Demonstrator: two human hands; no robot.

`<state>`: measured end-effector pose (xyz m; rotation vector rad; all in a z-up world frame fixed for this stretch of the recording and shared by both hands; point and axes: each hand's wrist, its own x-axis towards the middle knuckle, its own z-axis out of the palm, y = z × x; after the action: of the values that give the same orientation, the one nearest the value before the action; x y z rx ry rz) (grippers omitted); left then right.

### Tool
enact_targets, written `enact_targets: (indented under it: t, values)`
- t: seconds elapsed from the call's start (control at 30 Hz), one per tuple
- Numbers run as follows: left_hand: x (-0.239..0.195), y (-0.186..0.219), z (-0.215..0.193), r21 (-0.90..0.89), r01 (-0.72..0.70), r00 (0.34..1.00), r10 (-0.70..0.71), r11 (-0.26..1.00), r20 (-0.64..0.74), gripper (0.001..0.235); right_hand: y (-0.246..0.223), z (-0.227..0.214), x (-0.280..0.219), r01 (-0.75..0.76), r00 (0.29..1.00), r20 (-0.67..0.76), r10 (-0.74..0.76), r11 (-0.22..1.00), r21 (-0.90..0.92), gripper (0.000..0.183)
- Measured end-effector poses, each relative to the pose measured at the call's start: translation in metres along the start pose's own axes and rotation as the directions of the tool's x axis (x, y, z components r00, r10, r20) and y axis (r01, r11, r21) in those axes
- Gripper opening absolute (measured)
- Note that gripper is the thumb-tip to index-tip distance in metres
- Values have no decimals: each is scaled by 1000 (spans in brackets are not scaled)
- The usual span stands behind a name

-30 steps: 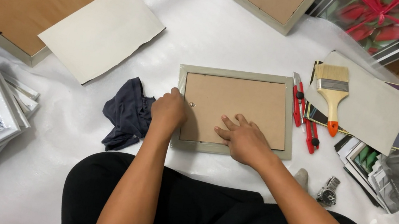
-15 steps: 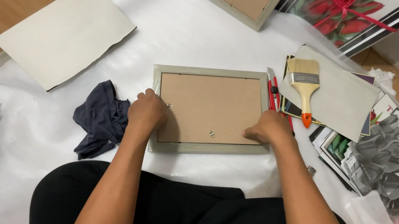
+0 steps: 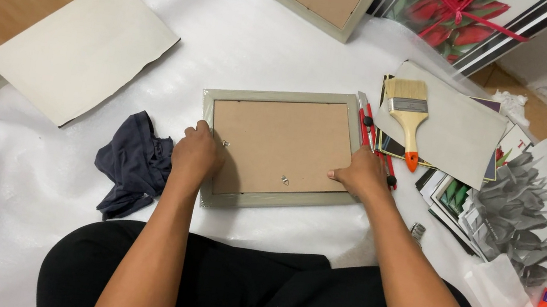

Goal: Assembling a picture frame by cleaning the glass and securing the backing

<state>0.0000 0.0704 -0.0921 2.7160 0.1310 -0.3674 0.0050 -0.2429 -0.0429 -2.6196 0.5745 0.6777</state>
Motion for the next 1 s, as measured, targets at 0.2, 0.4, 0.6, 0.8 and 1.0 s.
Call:
enact_targets:
  t: [0.2,0.4,0.6,0.8,1.0]
  values:
    - [12,-13,18,-13,-6,1000,6,1000,-2,33,2,13,9,2,1000,-24,-2,1000,12,56]
    - [13,-13,21,-15,9,1000,-9,1000,-3,35,3,15,16,11,998,-69,-12,1000,-22,76]
    - [1,-8,11,47,3,999,-1,999,-42,28,16,16,30,15,1000,3,-15,999,50,95]
    - [0,24,21,384,29,964,75,923,-254,61,-16,-2,-8,7,999,31,-8,1000,28,87]
    - [-46,107,16,226,-616,784,614,754,90,82,-1,11,10,2,999,40,-2,1000,8,87]
